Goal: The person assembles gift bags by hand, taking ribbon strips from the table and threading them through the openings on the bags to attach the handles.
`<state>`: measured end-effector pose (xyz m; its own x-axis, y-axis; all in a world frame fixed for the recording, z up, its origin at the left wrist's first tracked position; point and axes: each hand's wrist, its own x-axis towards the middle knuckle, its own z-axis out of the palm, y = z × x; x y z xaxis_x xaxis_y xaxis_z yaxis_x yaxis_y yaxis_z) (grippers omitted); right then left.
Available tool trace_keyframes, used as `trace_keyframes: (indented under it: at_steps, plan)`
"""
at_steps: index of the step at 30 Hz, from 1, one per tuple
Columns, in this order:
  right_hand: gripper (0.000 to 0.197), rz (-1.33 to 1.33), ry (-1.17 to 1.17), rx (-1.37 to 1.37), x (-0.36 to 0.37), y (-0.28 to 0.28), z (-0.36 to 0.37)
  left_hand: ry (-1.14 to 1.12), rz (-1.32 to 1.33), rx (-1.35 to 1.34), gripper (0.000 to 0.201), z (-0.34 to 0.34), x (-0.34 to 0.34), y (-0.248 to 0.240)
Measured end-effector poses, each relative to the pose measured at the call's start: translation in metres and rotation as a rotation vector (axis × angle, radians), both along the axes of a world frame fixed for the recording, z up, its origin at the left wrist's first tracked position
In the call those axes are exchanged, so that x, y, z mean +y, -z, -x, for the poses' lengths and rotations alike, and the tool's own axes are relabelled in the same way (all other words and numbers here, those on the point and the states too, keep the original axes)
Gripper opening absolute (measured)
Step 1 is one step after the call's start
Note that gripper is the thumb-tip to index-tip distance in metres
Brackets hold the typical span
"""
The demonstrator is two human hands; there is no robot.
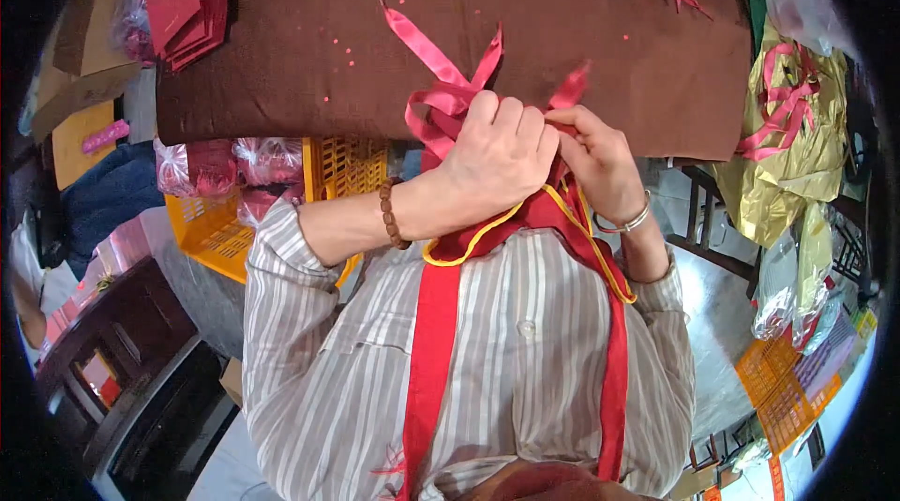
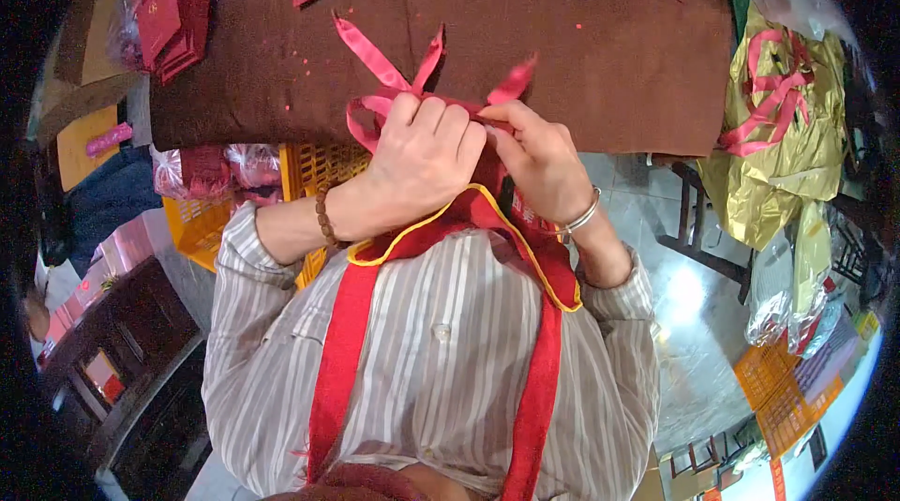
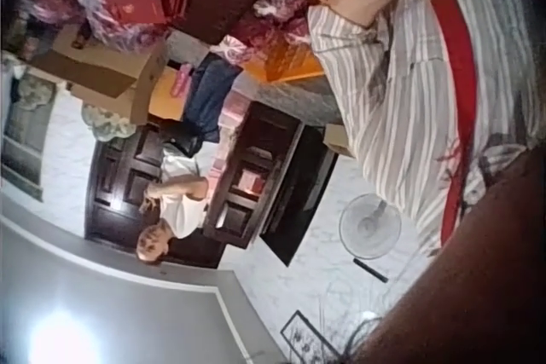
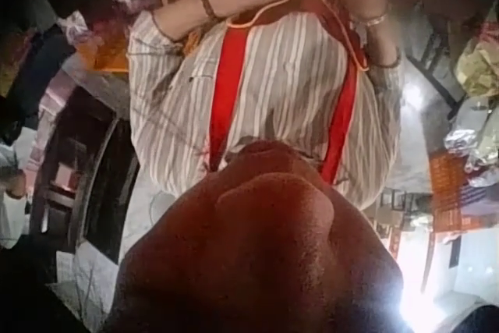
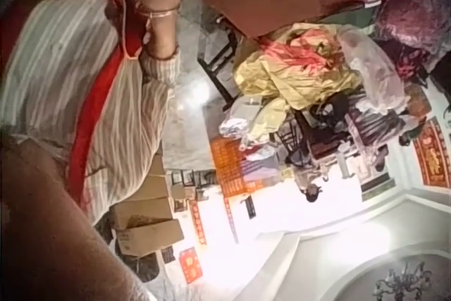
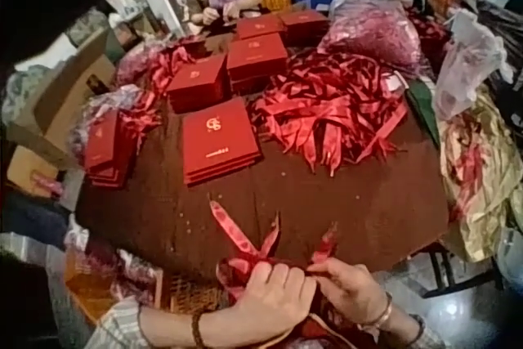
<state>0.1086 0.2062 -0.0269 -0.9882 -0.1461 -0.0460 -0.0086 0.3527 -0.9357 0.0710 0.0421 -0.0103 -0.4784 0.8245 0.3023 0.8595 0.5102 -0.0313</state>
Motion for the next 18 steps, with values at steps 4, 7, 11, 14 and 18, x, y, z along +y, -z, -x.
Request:
trace_keyframes:
  at_steps: [4, 7, 11, 14, 18]
  plan:
    - [0.016, 0.238, 0.041, -0.32, 0.0, 0.008, -0.001, -0.033, -0.085, -0.043, 0.01, 0.001, -0.005, 0.005]
    - [0.017, 0.392, 0.056, -0.403, 0.001, 0.015, -0.003, -0.04, -0.135, -0.078, 0.009, 0.002, -0.01, 0.004]
    - [0.018, 0.485, 0.056, -0.275, -0.007, 0.021, -0.007, -0.027, -0.207, -0.069, 0.01, 0.001, -0.015, 0.009]
    - [0.017, 0.336, 0.086, -0.297, -0.01, 0.02, -0.01, -0.027, -0.192, -0.022, 0.01, -0.001, -0.015, 0.009]
    - [0.018, 0.377, 0.091, -0.186, -0.015, 0.022, -0.01, -0.009, -0.208, -0.003, 0.01, 0.001, -0.018, 0.011]
